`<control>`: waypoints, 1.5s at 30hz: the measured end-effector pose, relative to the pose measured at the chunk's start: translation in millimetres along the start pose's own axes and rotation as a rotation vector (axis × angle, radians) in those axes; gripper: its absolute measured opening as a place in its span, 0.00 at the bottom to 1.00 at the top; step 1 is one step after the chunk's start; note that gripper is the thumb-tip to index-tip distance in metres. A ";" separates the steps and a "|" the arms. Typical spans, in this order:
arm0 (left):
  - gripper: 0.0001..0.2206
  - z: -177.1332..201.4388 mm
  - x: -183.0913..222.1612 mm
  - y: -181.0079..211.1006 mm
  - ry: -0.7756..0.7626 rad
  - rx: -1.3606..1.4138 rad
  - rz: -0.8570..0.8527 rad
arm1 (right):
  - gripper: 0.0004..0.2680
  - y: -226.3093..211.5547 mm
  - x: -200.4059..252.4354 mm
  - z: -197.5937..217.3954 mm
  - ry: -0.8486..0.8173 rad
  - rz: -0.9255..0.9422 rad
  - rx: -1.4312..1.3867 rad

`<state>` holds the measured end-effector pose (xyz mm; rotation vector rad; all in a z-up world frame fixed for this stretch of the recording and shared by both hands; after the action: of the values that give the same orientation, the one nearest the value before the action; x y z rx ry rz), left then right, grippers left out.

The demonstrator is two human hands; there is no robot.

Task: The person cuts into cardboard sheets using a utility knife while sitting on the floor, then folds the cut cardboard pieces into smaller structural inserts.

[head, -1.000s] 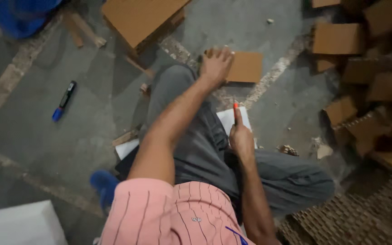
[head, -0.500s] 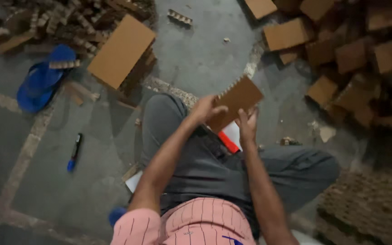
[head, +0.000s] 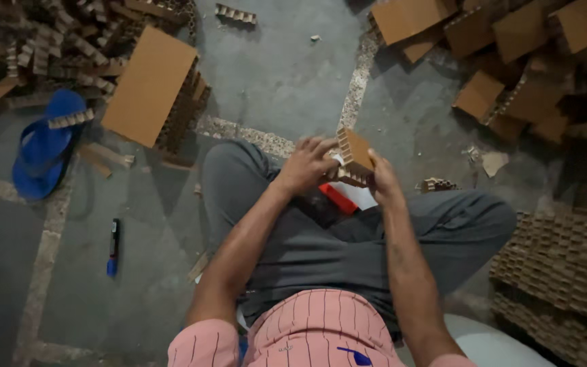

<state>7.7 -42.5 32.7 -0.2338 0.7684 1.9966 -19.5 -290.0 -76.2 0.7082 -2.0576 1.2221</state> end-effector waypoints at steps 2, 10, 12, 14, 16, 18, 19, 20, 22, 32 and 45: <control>0.09 5.1 -3.2 7.0 0.080 -0.103 -0.156 | 0.15 -1.9 -8.5 9.5 0.061 0.001 0.201; 0.15 8.6 0.7 -13.9 0.074 0.158 0.122 | 0.12 -31.5 59.8 -69.3 0.492 0.971 0.935; 0.16 4.2 5.2 -14.5 0.115 0.160 0.087 | 0.16 -26.5 80.7 -100.4 0.426 1.166 1.207; 0.18 -0.6 4.0 -16.0 0.154 0.170 0.040 | 0.14 -25.4 76.6 -107.5 0.424 1.096 1.107; 0.22 -3.5 5.7 -16.0 0.187 0.190 -0.005 | 0.14 -17.6 60.6 -101.4 0.392 0.982 0.968; 0.22 -7.9 9.0 -16.8 0.126 0.213 0.014 | 0.16 -5.3 43.2 -83.5 0.335 0.817 0.802; 0.22 -9.8 7.0 -18.7 0.100 0.223 0.019 | 0.16 -3.3 31.5 -69.9 0.435 0.678 0.674; 0.21 -11.5 5.7 -17.3 0.096 0.222 0.010 | 0.16 -1.8 20.5 -56.3 0.529 0.536 0.544; 0.20 -15.4 5.4 -10.7 0.092 0.221 -0.004 | 0.14 -12.2 10.8 -21.4 0.658 0.359 0.289; 0.22 2.7 17.7 -44.5 0.288 0.106 0.346 | 0.11 -133.7 24.6 -52.1 0.586 0.296 1.709; 0.25 -36.7 31.4 -71.8 0.088 1.021 0.242 | 0.14 -88.1 -37.2 -65.0 -0.003 0.142 1.080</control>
<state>45.9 -16.9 -40.6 0.3901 1.8147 1.5635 83.8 -264.3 -31.2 1.0083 -1.3264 2.4220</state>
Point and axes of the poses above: each hand's wrist, its own x-axis away from the middle knuckle, its own z-axis out of the back of the hand, y = z × x, the point moved 3 cm from there along -x, towards the middle knuckle, and after that the axes turned 15 degrees about -z, right-handed, at the moved point
